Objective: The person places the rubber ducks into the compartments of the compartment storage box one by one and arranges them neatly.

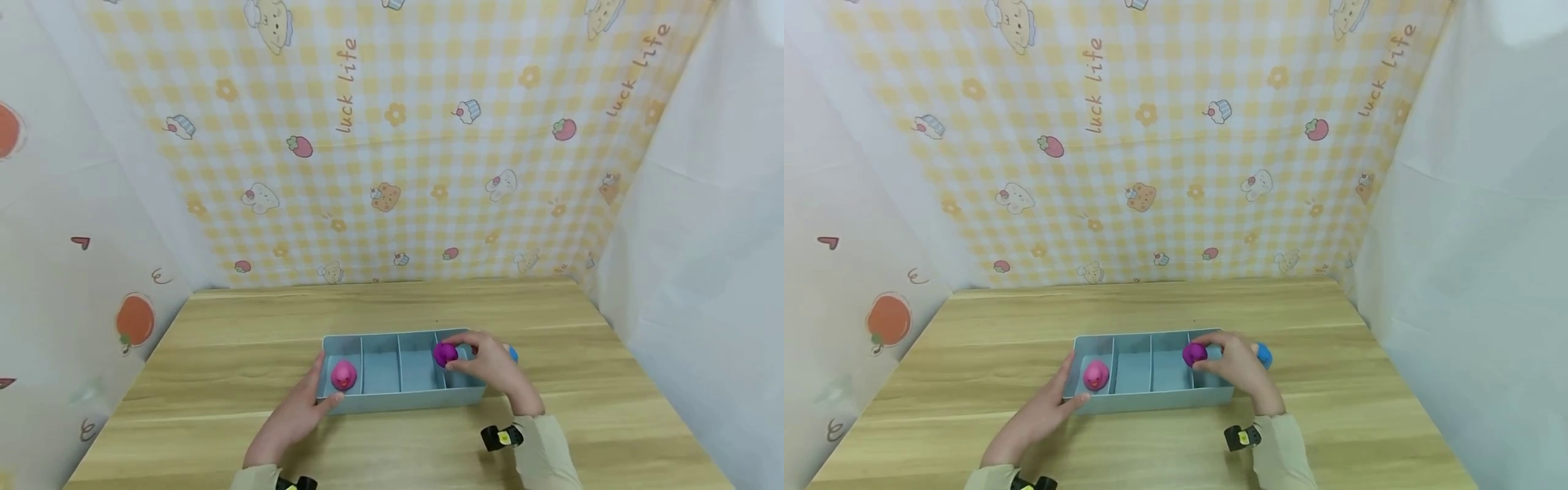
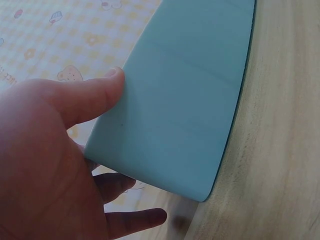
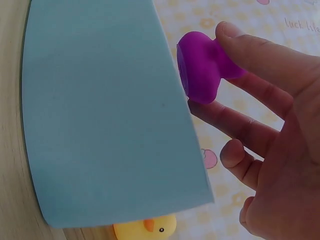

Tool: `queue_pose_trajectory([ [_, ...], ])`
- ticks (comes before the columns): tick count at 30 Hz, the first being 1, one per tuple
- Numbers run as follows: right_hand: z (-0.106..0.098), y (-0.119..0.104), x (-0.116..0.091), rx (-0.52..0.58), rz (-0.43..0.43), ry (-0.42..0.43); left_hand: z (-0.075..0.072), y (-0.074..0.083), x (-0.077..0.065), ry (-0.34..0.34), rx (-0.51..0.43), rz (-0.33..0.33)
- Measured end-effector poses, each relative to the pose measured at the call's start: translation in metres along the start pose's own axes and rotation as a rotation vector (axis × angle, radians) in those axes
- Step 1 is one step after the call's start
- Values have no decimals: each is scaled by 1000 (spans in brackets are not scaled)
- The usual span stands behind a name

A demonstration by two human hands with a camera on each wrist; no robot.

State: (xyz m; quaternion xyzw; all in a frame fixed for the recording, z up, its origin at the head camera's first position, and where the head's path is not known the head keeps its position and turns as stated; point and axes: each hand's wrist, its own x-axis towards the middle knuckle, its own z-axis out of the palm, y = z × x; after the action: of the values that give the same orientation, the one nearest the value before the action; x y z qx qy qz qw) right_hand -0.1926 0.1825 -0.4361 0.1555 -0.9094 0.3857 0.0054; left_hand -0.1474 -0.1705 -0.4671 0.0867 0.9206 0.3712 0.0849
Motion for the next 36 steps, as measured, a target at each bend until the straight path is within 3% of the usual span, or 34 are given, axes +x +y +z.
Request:
queue_pose_trajectory([
  [7, 4, -11, 9, 27, -39, -18, -1, -1, 2, -7, -4, -29],
  [18, 15, -19, 16, 63, -71, -49, -2, 0, 0, -6, 4, -20],
  [36, 33, -36, 25, 36, -117, -52, -2, 0, 0, -10, 6, -15],
])
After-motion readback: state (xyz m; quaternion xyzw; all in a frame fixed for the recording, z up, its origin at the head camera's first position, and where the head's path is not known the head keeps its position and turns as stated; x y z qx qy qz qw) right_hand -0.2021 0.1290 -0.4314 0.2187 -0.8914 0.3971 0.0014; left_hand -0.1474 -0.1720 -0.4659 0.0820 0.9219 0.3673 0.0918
